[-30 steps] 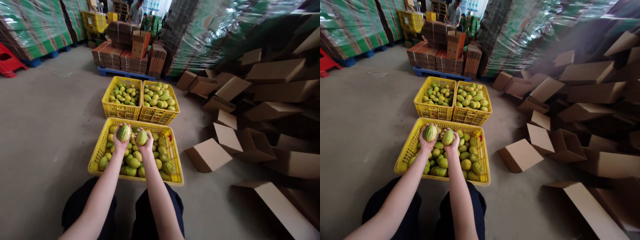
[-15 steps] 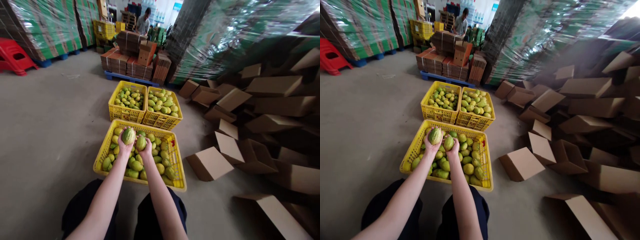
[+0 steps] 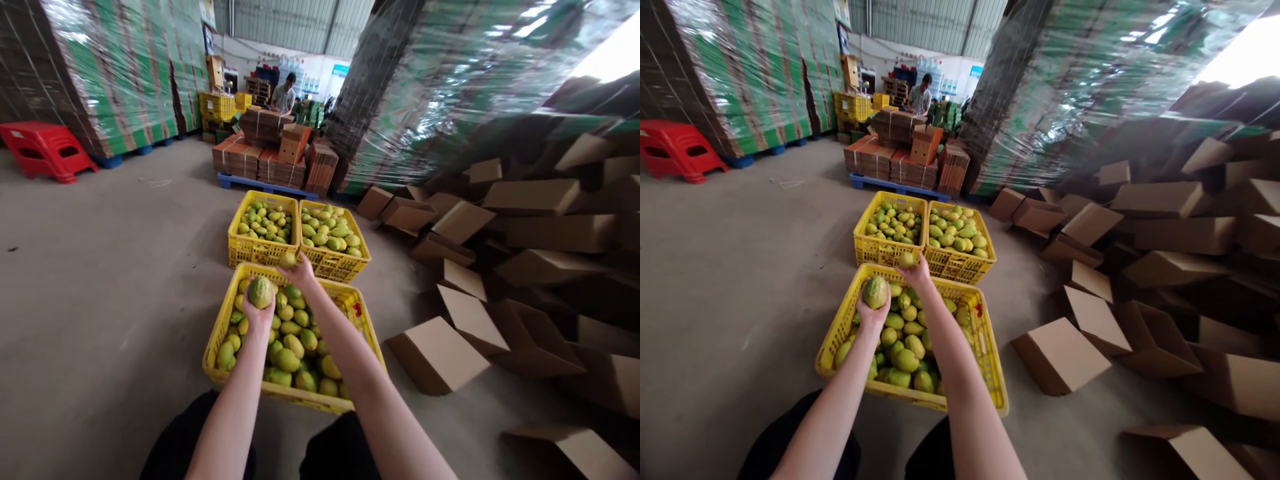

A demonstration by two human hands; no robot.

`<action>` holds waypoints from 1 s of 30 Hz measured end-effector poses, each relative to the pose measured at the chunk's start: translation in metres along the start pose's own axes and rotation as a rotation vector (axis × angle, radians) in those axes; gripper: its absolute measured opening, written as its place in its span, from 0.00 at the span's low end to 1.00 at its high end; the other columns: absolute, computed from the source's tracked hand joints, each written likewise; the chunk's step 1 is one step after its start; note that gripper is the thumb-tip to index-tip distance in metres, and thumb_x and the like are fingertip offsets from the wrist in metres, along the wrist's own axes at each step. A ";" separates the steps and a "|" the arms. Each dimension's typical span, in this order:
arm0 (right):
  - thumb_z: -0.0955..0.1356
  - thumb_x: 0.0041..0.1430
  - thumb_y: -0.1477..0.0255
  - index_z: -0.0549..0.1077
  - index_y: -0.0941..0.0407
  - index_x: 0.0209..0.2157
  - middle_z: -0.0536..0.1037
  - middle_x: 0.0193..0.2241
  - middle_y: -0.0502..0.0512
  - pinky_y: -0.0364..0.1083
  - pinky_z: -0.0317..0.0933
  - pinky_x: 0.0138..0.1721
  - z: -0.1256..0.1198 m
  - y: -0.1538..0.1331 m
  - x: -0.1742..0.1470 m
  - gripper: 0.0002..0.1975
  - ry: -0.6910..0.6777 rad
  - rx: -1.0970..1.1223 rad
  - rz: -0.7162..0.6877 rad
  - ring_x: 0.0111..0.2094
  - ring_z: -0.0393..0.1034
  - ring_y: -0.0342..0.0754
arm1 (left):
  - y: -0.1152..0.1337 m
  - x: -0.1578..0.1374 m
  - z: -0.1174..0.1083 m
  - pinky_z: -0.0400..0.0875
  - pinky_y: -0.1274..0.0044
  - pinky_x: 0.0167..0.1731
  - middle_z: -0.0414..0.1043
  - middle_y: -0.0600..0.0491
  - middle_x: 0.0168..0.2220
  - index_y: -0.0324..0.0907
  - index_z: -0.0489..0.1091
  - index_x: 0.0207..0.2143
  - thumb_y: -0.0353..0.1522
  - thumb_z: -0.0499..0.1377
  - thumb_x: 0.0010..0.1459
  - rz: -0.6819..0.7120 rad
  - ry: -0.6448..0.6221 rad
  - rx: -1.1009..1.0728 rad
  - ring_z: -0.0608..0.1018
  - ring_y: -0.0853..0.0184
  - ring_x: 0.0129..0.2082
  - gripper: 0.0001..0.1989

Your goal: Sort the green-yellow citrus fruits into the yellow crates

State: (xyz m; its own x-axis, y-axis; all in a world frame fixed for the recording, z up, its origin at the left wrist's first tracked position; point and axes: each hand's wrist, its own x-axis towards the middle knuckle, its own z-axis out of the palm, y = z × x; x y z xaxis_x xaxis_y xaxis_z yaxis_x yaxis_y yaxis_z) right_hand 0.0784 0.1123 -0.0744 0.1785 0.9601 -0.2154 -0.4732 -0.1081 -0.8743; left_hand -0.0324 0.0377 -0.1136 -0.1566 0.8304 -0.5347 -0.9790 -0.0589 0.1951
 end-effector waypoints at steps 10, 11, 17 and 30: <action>0.58 0.68 0.69 0.77 0.55 0.37 0.84 0.30 0.57 0.50 0.75 0.36 -0.026 -0.031 -0.037 0.17 0.064 0.053 0.277 0.31 0.80 0.50 | -0.008 0.003 -0.005 0.76 0.63 0.54 0.80 0.53 0.35 0.47 0.76 0.41 0.31 0.53 0.62 -0.028 0.077 -0.062 0.82 0.62 0.49 0.12; 0.57 0.69 0.70 0.76 0.55 0.35 0.84 0.30 0.55 0.47 0.74 0.35 -0.038 -0.029 -0.047 0.17 0.094 0.094 0.247 0.30 0.79 0.48 | -0.011 0.003 -0.007 0.76 0.61 0.54 0.80 0.53 0.36 0.48 0.76 0.41 0.31 0.53 0.61 -0.035 0.079 -0.041 0.82 0.61 0.49 0.12; 0.65 0.58 0.81 0.71 0.53 0.31 0.82 0.25 0.49 0.43 0.73 0.33 -0.095 -0.039 -0.073 0.08 0.294 0.284 0.073 0.27 0.79 0.45 | -0.034 -0.004 -0.020 0.81 0.63 0.46 0.79 0.50 0.39 0.47 0.75 0.44 0.39 0.51 0.63 -0.164 0.081 0.151 0.83 0.58 0.45 0.16; 0.64 0.34 0.83 0.66 0.54 0.19 0.76 0.21 0.44 0.40 0.67 0.28 -0.167 -0.101 -0.071 0.09 0.267 0.370 -0.200 0.23 0.73 0.41 | -0.120 -0.006 -0.051 0.73 0.78 0.16 0.76 0.41 0.32 0.36 0.72 0.46 0.39 0.58 0.64 -0.754 0.200 1.041 0.82 0.58 0.28 0.15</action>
State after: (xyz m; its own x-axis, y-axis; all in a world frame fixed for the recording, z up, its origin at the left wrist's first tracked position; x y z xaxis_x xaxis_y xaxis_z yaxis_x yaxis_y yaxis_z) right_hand 0.2577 0.0118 -0.0433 0.4886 0.8480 -0.2055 -0.6730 0.2164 -0.7073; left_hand 0.0789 0.0120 -0.1755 0.2794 0.3688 -0.8865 -0.2880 0.9130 0.2890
